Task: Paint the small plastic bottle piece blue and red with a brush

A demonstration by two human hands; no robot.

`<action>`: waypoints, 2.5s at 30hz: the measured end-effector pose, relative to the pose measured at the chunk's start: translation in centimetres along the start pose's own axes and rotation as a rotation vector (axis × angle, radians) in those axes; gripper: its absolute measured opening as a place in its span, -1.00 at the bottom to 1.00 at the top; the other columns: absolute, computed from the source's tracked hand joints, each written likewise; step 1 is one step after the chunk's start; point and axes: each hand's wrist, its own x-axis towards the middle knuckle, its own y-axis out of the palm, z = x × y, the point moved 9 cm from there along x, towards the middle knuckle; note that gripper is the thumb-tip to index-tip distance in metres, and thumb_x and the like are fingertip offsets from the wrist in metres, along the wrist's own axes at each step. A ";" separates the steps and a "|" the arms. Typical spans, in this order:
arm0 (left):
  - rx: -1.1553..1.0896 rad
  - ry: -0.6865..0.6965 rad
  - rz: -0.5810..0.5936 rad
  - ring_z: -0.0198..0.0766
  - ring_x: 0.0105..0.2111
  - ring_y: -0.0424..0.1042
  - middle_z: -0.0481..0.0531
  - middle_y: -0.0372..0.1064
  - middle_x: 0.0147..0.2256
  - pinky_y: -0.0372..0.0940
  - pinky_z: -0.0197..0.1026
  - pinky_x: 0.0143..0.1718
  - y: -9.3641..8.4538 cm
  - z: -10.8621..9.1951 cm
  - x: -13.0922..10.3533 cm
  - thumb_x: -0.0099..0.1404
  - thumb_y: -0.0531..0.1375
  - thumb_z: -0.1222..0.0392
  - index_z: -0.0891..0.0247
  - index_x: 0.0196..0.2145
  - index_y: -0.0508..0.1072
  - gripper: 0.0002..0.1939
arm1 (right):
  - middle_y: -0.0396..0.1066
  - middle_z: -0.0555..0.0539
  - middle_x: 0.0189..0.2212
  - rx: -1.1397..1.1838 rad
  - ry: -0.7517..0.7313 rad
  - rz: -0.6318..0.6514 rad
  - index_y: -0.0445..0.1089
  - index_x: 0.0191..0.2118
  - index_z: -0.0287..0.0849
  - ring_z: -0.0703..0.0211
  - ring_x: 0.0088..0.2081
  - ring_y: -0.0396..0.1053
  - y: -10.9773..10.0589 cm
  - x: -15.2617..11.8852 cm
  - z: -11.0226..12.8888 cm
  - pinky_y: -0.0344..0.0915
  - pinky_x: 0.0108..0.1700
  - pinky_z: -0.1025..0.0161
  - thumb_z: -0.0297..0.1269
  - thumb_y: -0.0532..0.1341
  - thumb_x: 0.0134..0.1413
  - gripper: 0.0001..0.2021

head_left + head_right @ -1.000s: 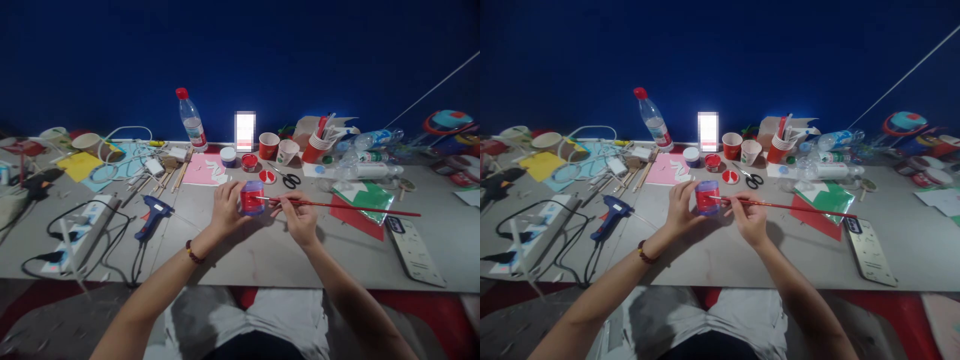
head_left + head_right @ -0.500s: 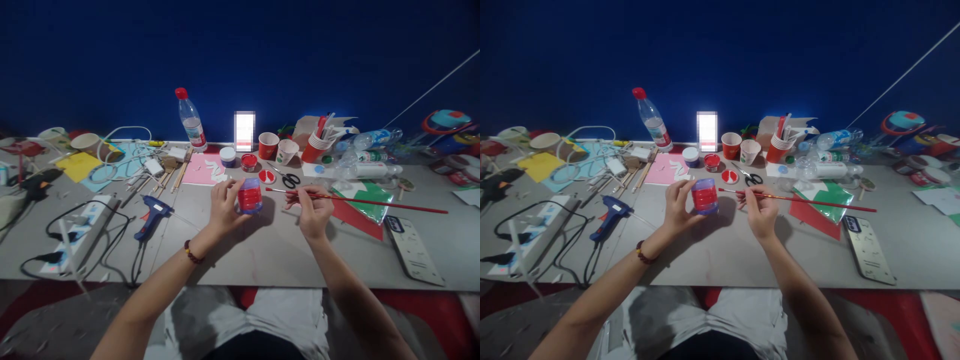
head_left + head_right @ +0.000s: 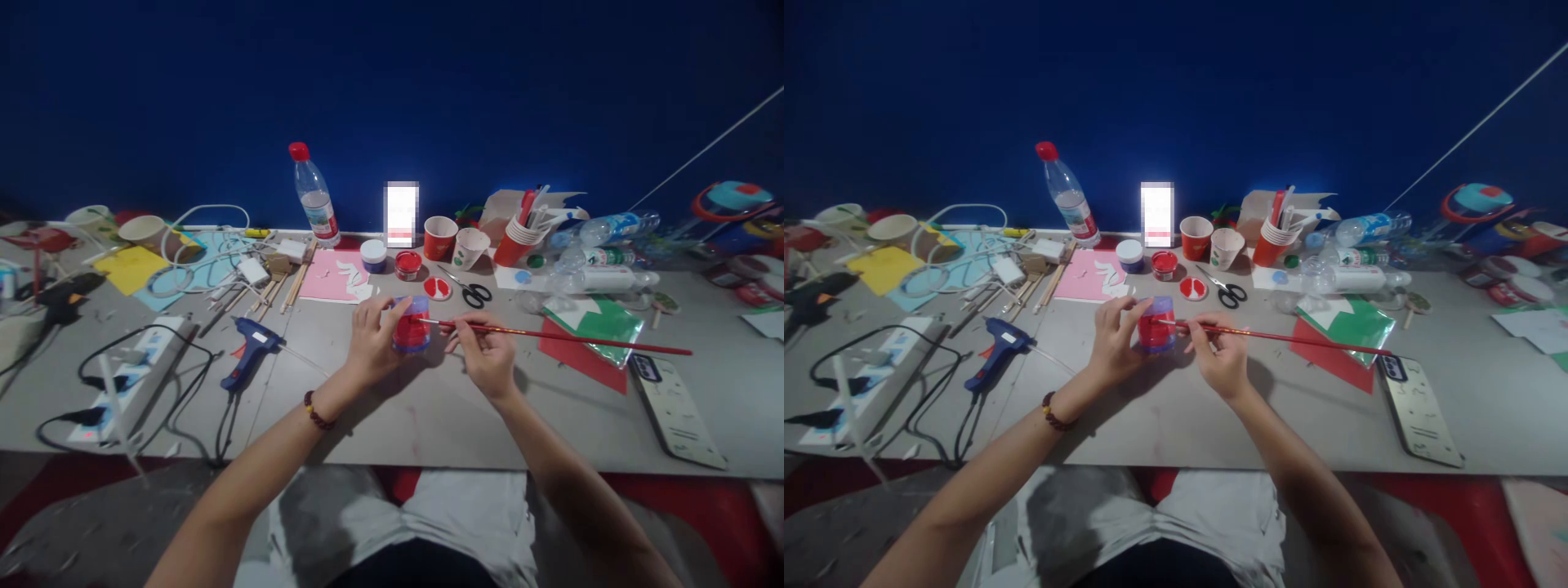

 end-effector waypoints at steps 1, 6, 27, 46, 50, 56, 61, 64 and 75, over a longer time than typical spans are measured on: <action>0.003 -0.006 0.000 0.05 0.01 0.31 0.22 0.28 0.01 0.21 0.05 0.05 0.0 0.1 0.0 0.10 0.40 -0.13 0.14 0.23 0.23 -0.18 | 0.54 -0.04 -0.46 -0.007 -0.004 -0.012 0.43 -0.29 -0.13 0.22 -0.53 0.51 -0.2 0.1 0.1 0.45 -0.57 0.33 -0.12 0.28 0.22 -0.81; -0.054 -0.076 0.042 0.06 0.03 0.30 0.23 0.25 0.04 0.22 0.08 0.06 0.0 1.1 -0.1 0.08 0.40 -0.13 0.13 0.23 0.23 -0.17 | 0.54 -0.03 -0.47 -0.031 -0.012 -0.098 0.42 -0.31 -0.13 0.20 -0.50 0.52 -1.6 0.8 0.5 0.44 -0.58 0.35 -0.10 0.30 0.19 -0.79; -0.133 -0.190 0.045 0.07 -0.02 0.37 0.24 0.38 0.00 0.23 0.07 0.01 -0.4 2.9 0.5 0.01 0.41 -0.05 0.24 0.13 0.22 -0.20 | 0.53 -0.03 -0.49 -0.041 0.031 0.013 0.41 -0.34 -0.15 0.28 -0.62 0.43 -0.3 0.1 0.8 0.41 -0.59 0.34 -0.07 0.27 0.21 -0.76; -0.106 -0.252 0.072 0.10 -0.01 0.35 0.23 0.37 0.00 0.22 0.10 0.04 0.1 3.6 0.3 -0.03 0.42 -0.06 0.22 0.15 0.23 -0.16 | 0.53 -0.01 -0.48 -0.014 0.053 0.051 0.42 -0.33 -0.13 0.27 -0.63 0.43 0.6 -0.3 0.7 0.43 -0.60 0.33 -0.10 0.27 0.21 -0.79; -0.110 -0.257 0.051 0.10 0.00 0.35 0.21 0.37 -0.01 0.22 0.10 0.04 -0.2 3.7 0.3 -0.03 0.42 -0.03 0.20 0.15 0.22 -0.16 | 0.52 -0.01 -0.50 -0.029 0.038 -0.009 0.41 -0.34 -0.15 0.25 -0.60 0.45 -0.4 0.3 0.7 0.43 -0.61 0.34 -0.05 0.28 0.19 -0.74; -0.117 -0.233 0.025 0.08 0.00 0.35 0.22 0.36 0.00 0.23 0.09 0.04 -0.5 3.6 0.4 -0.02 0.43 -0.04 0.20 0.16 0.21 -0.15 | 0.54 -0.02 -0.49 -0.028 0.021 -0.064 0.39 -0.31 -0.14 0.22 -0.56 0.48 -1.9 0.9 0.2 0.43 -0.59 0.32 -0.08 0.29 0.19 -0.77; -0.113 -0.237 -0.002 0.07 -0.02 0.34 0.21 0.35 0.00 0.24 0.10 0.03 -0.6 3.6 0.3 -0.02 0.42 -0.03 0.21 0.16 0.21 -0.15 | 0.55 -0.05 -0.43 -0.142 -0.022 -0.080 0.41 -0.28 -0.12 0.19 -0.51 0.51 -2.3 0.4 0.1 0.45 -0.54 0.28 -0.17 0.26 0.23 -0.86; -0.095 -0.250 0.001 0.08 -0.03 0.34 0.21 0.36 -0.03 0.25 0.11 0.01 -0.5 3.6 0.3 -0.04 0.44 -0.03 0.21 0.14 0.24 -0.16 | 0.55 -0.07 -0.40 -0.258 -0.118 -0.038 0.45 -0.27 -0.11 0.15 -0.45 0.53 -1.5 -0.5 0.9 0.49 -0.46 0.23 -0.25 0.23 0.24 -0.91; -0.030 -0.261 0.016 0.09 -0.08 0.33 0.22 0.36 -0.05 0.23 0.11 -0.03 -0.1 3.3 0.1 -0.10 0.46 -0.01 0.23 0.14 0.27 -0.13 | 0.56 -0.04 -0.41 -0.444 -0.497 0.105 0.44 -0.20 -0.04 0.11 -0.37 0.56 2.5 -2.5 6.1 0.53 -0.29 0.18 -0.51 0.17 0.16 -0.79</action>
